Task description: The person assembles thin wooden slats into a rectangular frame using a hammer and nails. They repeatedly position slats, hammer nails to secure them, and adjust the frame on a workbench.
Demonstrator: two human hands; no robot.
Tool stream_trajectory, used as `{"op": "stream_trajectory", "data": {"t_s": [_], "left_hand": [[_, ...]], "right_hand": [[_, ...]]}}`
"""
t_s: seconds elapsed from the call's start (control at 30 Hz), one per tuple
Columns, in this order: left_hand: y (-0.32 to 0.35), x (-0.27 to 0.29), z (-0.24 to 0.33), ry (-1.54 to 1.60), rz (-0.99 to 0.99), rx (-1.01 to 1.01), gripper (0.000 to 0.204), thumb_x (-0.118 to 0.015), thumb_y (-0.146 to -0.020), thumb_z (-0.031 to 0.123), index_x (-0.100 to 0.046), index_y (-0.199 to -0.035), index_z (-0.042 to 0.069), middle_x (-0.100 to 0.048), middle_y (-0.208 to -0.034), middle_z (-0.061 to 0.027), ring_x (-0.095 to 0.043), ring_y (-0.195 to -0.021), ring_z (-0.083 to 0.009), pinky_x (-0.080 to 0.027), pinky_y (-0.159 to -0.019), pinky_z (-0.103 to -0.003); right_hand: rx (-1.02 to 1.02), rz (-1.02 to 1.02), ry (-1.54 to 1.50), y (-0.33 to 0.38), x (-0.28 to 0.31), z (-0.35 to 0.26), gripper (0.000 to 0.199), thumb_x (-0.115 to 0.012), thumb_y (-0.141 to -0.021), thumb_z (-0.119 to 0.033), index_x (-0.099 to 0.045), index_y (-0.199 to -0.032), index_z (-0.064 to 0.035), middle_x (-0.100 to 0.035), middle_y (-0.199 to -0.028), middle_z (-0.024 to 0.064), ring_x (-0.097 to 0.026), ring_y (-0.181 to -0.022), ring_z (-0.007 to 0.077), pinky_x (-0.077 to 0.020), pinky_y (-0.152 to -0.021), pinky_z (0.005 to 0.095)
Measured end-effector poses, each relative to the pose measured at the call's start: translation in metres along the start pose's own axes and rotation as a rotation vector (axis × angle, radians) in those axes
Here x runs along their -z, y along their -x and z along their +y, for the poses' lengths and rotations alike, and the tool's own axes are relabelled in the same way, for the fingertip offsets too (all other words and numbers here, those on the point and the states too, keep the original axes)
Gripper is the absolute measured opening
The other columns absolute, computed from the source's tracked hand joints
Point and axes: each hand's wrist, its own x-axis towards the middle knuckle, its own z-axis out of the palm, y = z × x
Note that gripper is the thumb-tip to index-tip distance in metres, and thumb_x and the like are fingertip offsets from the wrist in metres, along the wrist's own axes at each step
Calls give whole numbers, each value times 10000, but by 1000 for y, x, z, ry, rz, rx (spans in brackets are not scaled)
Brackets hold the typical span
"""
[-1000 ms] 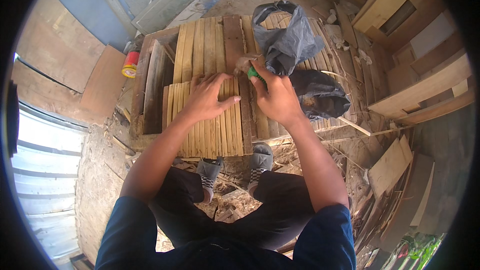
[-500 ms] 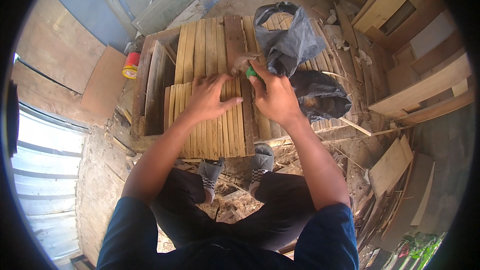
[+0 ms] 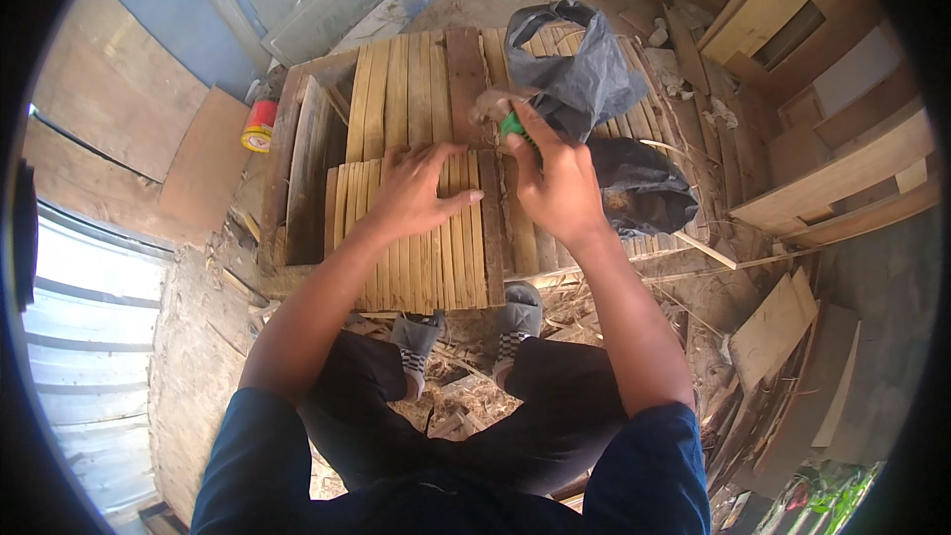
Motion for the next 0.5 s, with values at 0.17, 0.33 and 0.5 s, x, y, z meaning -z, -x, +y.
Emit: {"op": "stream_trajectory", "data": {"t_s": [0.17,0.33,0.5], "left_hand": [[0,2,1,56,-13,43,926,-781,-881,621,-380,-1506,67,-680,-1380,-201,-594,-1360,-393,-314,-1163,-603],[0,-1,0,62,58,-9,943,-785,-881,617,-349,-1513,69,-683,-1378,-204,-595,-1361,-396,-312,-1158,-618],[0,-1,-3,81,-7,33,969,-792,-874,618,-332,-1528,71,-679,-1381,-214,-596,-1361,-397,-314,-1160,-613]], "right_hand": [[1,-191,222,4,-1,-1,373,-669,-1006,-103,-657,-1360,11,-728,-1103,312,-689,-1058,490,-587,-867,499],[72,-67,87,3,-5,3,368,-668,-1009,-116,-664,-1363,-13,-730,-1096,310,-689,-1068,484,-586,-868,507],[28,4,54,5,-4,3,362,-666,-1010,-117,-671,-1360,-27,-730,-1074,311,-699,-1012,488,-590,-839,506]]}}
